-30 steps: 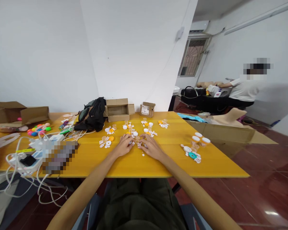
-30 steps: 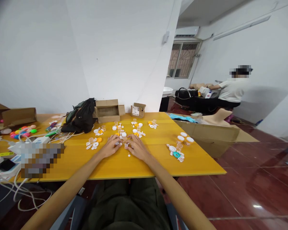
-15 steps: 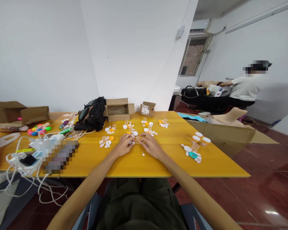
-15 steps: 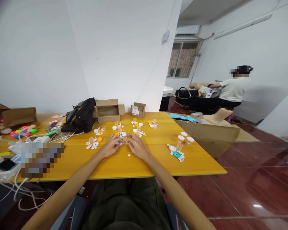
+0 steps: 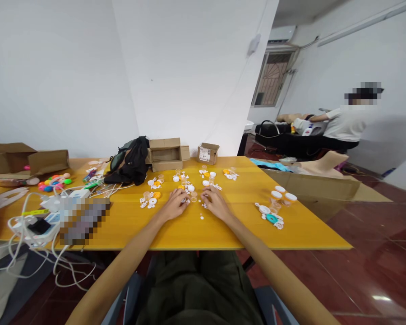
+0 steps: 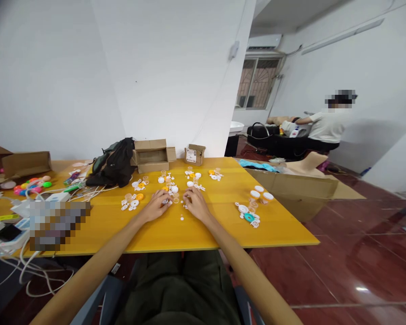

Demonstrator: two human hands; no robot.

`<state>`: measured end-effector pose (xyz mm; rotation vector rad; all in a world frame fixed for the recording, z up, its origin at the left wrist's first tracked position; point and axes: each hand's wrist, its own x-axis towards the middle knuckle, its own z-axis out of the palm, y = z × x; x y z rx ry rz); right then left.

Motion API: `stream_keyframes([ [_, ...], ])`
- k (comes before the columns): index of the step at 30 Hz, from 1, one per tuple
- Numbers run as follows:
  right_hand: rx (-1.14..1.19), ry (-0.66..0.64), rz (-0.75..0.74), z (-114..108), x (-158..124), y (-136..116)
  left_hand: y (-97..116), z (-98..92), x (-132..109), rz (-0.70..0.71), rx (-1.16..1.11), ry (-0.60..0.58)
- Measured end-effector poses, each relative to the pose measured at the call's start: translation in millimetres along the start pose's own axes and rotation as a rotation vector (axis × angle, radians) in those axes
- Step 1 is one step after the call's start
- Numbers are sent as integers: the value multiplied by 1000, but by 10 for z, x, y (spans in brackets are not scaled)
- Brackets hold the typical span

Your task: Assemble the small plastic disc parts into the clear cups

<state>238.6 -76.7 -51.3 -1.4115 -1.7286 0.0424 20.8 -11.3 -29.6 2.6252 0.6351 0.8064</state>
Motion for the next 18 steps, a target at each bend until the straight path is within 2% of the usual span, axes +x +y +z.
stream_keyframes([
  [4,-39,-2,-65,-30,-62,-45,-2,7,3,5,1,0],
  [10,-9,-81,-121,-45,-91,-138,20,-1,9,-29,4,-21],
  [12,0,-75,-99,-61,-87,-128,28,-6,9,-38,2,-32],
  [18,-92,59,42,-81,-95,67,35,-8,9,-45,-6,-39],
])
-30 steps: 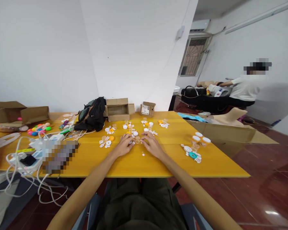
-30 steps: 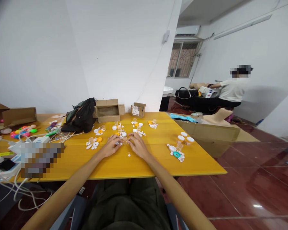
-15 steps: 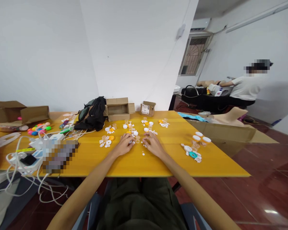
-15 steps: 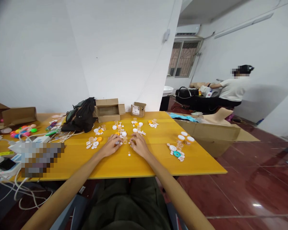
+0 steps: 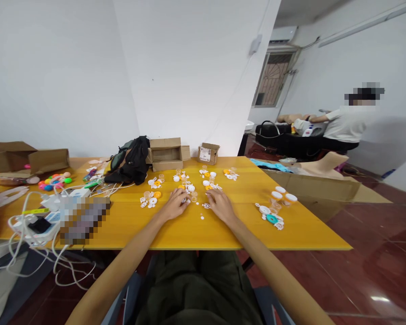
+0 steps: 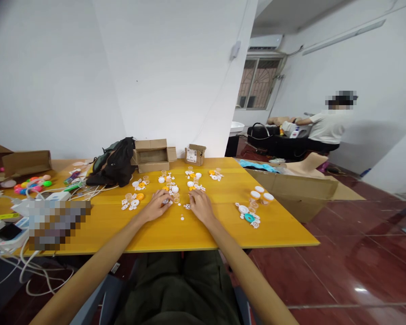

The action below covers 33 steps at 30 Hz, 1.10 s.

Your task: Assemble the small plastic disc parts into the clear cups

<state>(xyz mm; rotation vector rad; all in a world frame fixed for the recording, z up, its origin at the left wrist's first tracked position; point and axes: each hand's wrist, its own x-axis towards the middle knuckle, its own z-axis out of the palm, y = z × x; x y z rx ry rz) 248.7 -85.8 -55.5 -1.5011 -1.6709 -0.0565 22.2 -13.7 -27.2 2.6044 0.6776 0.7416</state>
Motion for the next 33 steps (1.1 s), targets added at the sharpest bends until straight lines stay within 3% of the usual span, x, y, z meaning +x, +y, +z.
stream_keyframes([
  [4,24,-53,11,19,-10,5,-4,3,0,10,-11,6],
  [12,101,-157,-19,-89,-27,-215,-2,-2,-1,21,-15,17],
  [33,169,-172,-47,-28,9,-58,16,-13,3,12,-6,8],
])
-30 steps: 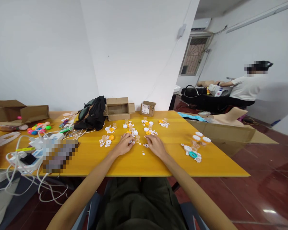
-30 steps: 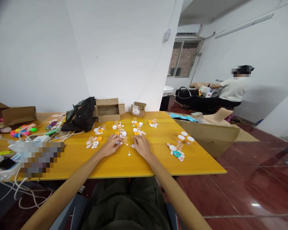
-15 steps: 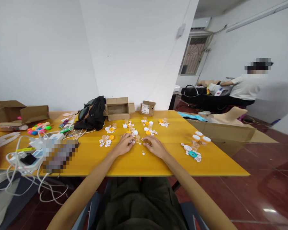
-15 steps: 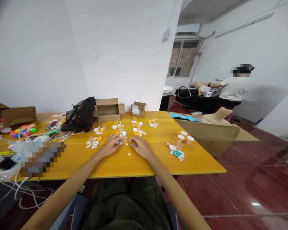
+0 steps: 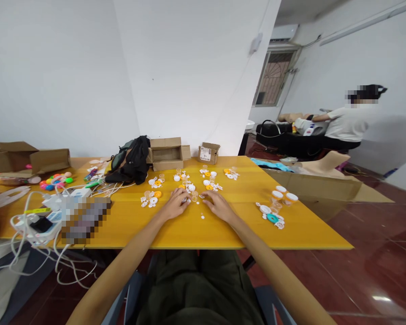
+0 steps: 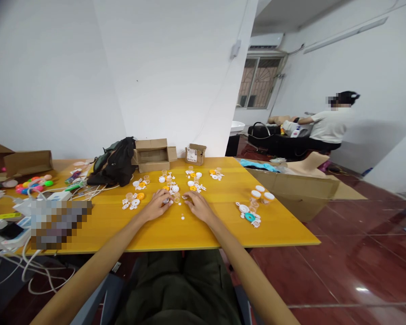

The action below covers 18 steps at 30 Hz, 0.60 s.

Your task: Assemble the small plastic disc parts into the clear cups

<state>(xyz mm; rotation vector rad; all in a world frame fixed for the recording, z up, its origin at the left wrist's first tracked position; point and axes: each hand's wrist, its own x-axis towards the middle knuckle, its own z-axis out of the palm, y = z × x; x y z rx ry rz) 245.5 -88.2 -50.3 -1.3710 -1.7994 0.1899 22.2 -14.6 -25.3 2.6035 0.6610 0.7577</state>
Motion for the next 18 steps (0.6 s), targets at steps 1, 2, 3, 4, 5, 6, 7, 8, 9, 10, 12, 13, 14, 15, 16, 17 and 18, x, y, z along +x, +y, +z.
stream_keyframes([
  [1,7,-11,-5,0,5,0,4,-1,-1,-1,2,0],
  [2,17,-22,-10,-3,12,0,8,-3,-3,-2,3,-1],
  [3,29,-31,-14,-7,19,0,11,-4,-5,-4,5,-2],
  [4,43,-38,-17,-11,27,0,14,-5,-7,-6,5,-4],
  [5,56,-42,-20,-13,38,1,15,-6,-8,-9,4,-5],
  [6,68,-44,-22,-13,50,3,14,-6,-8,-11,4,-6],
  [7,80,-46,-24,-11,66,7,12,-6,-7,-12,3,-8],
  [8,93,-48,-25,-5,83,12,10,-6,-6,-12,2,-9],
  [9,107,-51,-26,2,101,19,6,-6,-4,-12,1,-11],
  [10,120,-55,-26,11,120,26,3,-5,-2,-10,0,-13],
  [12,143,-61,-22,25,153,40,-1,-5,1,-8,-2,-13],
  [13,149,-62,-20,30,165,47,-2,-5,2,-7,-2,-12],
  [14,151,-62,-18,32,174,52,-2,-5,3,-7,-2,-11],
  [15,150,-62,-18,32,180,56,-1,-5,4,-7,-1,-11],
  [16,148,-65,-20,29,182,57,1,-5,4,-9,-1,-11],
  [17,146,-71,-23,25,181,57,3,-5,4,-11,0,-13],
  [18,145,-79,-26,20,179,56,5,-5,5,-13,1,-14],
])
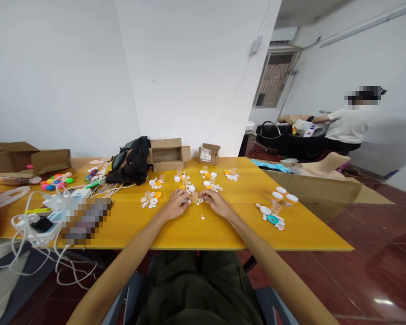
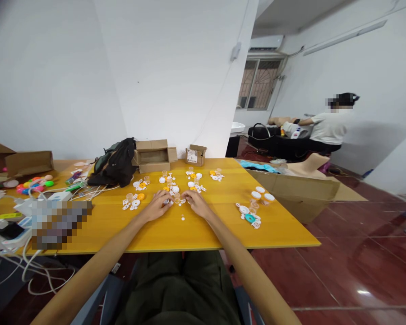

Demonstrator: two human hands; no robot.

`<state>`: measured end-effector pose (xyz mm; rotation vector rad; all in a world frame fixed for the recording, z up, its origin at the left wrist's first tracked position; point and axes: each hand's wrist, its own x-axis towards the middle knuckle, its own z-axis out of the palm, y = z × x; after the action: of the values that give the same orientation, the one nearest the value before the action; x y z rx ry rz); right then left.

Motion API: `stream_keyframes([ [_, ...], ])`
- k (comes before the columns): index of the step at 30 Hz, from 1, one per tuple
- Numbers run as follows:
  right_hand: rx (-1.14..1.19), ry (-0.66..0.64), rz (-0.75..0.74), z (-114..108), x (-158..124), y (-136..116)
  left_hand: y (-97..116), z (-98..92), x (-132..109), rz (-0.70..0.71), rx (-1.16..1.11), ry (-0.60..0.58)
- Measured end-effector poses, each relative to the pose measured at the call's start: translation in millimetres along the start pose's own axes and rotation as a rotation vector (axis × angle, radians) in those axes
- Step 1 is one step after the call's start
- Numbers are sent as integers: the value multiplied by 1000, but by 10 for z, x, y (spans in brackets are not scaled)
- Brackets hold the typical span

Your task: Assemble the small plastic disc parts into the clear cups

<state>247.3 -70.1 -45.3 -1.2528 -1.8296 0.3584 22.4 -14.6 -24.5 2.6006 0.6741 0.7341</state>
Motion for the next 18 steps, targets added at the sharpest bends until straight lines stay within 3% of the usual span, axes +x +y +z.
stream_keyframes([
  [4,7,-9,2,-26,-21,-13,6,-2,2,3,-3,4],
  [11,-63,114,18,-21,-71,40,17,-8,-2,13,0,15],
  [18,-72,129,120,42,33,48,36,-19,-1,4,2,9],
])
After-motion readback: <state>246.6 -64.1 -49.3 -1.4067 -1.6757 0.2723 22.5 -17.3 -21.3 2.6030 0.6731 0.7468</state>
